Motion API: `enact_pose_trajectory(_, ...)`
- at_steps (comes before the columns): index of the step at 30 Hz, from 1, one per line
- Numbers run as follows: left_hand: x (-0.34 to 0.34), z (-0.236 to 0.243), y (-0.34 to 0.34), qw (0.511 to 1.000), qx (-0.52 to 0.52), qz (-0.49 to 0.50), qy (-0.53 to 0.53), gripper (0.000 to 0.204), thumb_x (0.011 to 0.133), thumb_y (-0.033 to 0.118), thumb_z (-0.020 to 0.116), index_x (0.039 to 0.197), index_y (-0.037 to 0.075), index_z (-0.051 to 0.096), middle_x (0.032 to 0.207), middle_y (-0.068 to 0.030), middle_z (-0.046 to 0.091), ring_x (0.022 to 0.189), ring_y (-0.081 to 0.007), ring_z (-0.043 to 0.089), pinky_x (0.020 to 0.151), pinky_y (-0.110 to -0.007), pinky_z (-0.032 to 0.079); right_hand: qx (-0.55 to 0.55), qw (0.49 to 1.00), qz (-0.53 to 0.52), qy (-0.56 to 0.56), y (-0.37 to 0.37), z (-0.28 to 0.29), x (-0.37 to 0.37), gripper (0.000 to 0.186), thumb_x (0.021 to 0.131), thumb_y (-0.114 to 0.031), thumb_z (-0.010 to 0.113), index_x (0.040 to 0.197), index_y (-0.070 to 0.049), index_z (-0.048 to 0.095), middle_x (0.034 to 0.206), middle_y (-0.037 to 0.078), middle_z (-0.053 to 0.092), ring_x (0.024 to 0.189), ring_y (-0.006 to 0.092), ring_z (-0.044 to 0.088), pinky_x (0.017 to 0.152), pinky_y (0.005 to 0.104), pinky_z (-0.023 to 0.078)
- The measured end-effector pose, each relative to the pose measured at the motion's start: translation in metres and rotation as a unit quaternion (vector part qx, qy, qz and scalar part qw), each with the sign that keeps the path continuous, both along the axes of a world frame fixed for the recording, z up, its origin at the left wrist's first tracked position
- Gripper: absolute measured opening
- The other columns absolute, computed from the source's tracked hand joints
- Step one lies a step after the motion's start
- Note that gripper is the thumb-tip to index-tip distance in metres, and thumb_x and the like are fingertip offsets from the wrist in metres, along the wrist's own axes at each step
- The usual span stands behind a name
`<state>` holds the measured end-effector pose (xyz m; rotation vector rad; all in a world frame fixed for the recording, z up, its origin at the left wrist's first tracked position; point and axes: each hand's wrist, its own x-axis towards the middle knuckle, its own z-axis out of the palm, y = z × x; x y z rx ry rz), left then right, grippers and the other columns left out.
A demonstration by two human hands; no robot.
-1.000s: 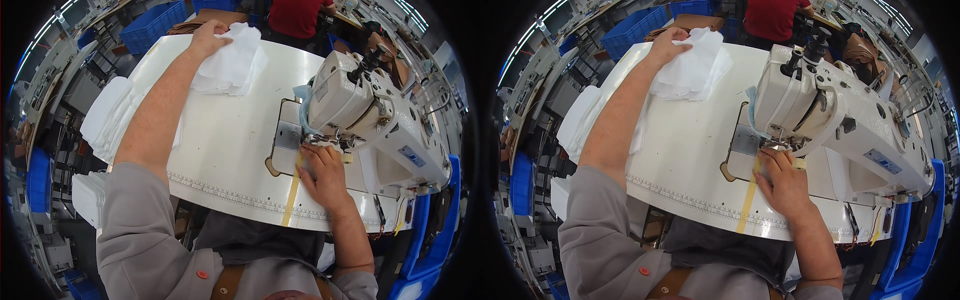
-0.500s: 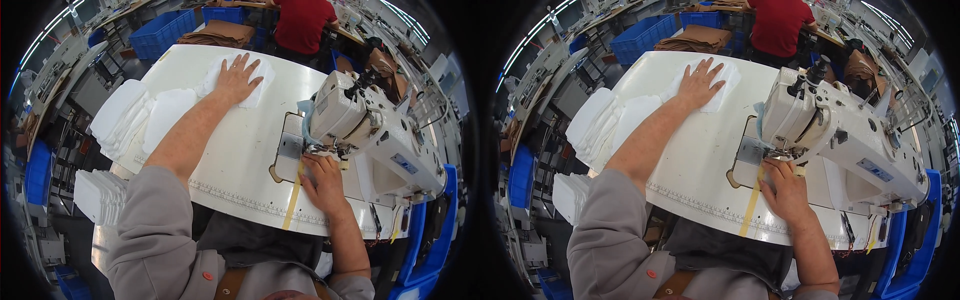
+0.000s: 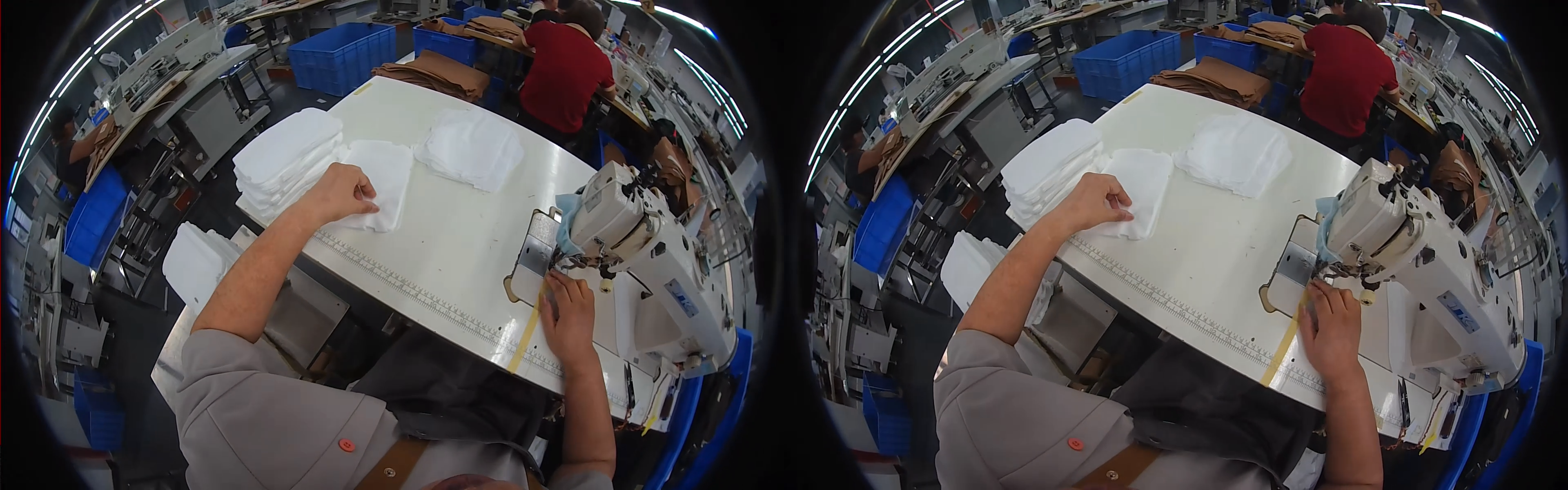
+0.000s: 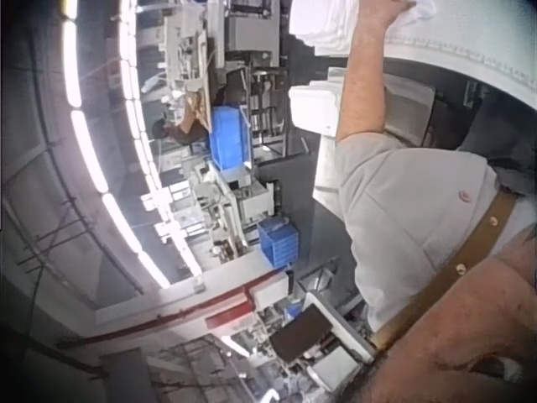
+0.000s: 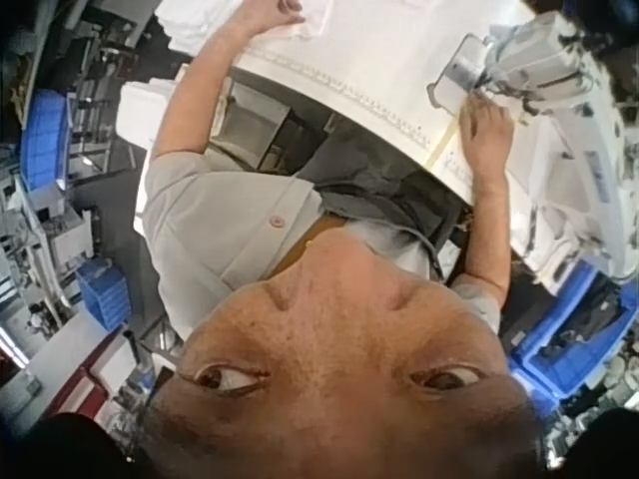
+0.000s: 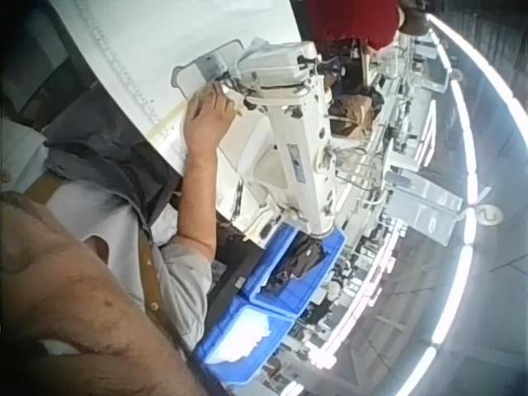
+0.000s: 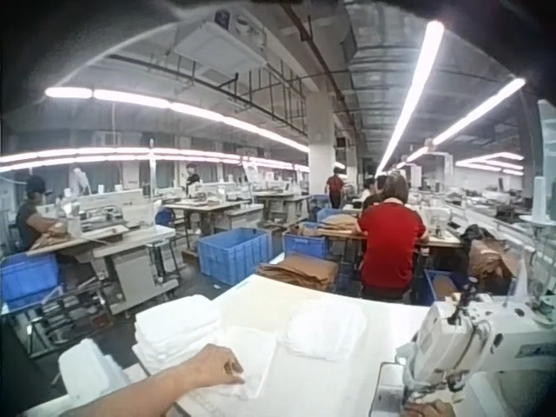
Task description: Operating a sewing machine to join pieces of white fabric.
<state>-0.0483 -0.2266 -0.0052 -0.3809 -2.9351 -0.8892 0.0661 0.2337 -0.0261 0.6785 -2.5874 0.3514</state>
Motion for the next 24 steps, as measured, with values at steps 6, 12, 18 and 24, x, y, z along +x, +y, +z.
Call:
enact_pose_trajectory(6,0.002,-0.010,0.009,0.990,-0.063,-0.008,0.125,0.009,0.072,0.005,0.078,0.077,-0.002,0.078,0.076,-0.0120,0.075,0.069,-0.0199,0.071,0.069,-0.031,0.058,0.075,0.996,0.047,0.025,-0.011,0.004,0.003,0.030,0.085,-0.002,0.071,0.114,-0.002,0.069,0.124,0.014,0.068,0.106,0.0340,0.063,0.094,0.0461,0.048)
enact_pose_trajectory(12,0.003,-0.014,-0.009,0.990,0.126,0.068,0.009,0.011,0.074,0.008,0.080,0.082,0.000,0.080,0.078,-0.0099,0.077,0.069,-0.0157,0.070,0.071,-0.029,0.058,0.059,0.981,0.184,-0.033,-0.098,0.024,0.000,0.043,0.085,-0.013,0.077,0.125,-0.003,0.065,0.136,0.015,0.063,0.116,0.0315,0.061,0.102,0.0460,0.046)
enact_pose_trajectory(18,-0.002,-0.042,-0.016,0.969,0.243,0.044,0.017,0.012,0.083,0.006,0.080,0.093,0.000,0.077,0.079,0.0002,0.071,0.070,-0.0056,0.061,0.066,-0.022,0.052,0.002,0.965,0.256,-0.056,-0.199,0.013,-0.046,0.065,0.088,-0.023,0.078,0.142,0.002,0.054,0.148,0.018,0.054,0.136,0.0341,0.052,0.114,0.0434,0.042)
enact_pose_trajectory(24,-0.001,-0.044,-0.020,0.942,0.325,0.084,-0.024,0.011,0.083,0.006,0.080,0.091,-0.002,0.077,0.081,-0.0036,0.074,0.072,-0.0071,0.064,0.067,-0.024,0.055,-0.017,0.967,0.237,-0.088,-0.234,-0.021,-0.085,0.066,0.100,-0.040,0.065,0.147,0.004,0.050,0.156,0.022,0.047,0.149,0.0368,0.040,0.126,0.0464,0.030)
